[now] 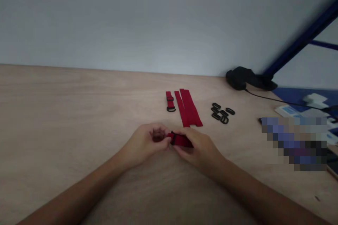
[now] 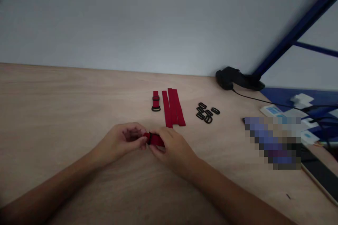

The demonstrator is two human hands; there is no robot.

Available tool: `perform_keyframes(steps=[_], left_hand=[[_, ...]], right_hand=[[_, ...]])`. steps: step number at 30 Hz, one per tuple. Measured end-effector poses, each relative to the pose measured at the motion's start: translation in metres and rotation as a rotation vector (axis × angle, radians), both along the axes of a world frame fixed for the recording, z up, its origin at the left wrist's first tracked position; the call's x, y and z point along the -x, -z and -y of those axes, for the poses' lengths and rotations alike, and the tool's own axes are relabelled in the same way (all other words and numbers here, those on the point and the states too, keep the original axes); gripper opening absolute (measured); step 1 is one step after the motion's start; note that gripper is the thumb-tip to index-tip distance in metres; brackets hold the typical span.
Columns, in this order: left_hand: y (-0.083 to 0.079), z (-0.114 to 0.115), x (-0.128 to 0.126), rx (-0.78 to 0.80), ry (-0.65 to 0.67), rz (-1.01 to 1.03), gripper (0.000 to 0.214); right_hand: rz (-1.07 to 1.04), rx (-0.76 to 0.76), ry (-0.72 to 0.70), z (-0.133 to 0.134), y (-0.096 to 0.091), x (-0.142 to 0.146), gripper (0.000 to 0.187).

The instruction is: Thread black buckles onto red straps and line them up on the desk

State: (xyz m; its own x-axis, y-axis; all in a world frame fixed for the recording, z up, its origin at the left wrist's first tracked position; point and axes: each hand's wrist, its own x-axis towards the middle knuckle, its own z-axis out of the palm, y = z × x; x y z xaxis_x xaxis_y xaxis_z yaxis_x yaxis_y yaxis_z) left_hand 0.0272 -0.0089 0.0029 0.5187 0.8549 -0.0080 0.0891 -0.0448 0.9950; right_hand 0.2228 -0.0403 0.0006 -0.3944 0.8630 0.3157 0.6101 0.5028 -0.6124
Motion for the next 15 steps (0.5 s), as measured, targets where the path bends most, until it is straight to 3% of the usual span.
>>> perform_keyframes(steps=[10, 15], left_hand=[[-0.0038, 0.0045, 0.0006, -0.041, -0.062, -0.08, 0.01], [-0.0001, 0.0029, 0.0014, -0.021, -0.024, -0.113, 0.013]], right_hand=[[0.011, -0.233, -0.009, 0.0025, 0.007, 0.0032, 0.027], [0.045, -0.307, -0.059, 0.002, 0.0086, 0.0047, 0.027]])
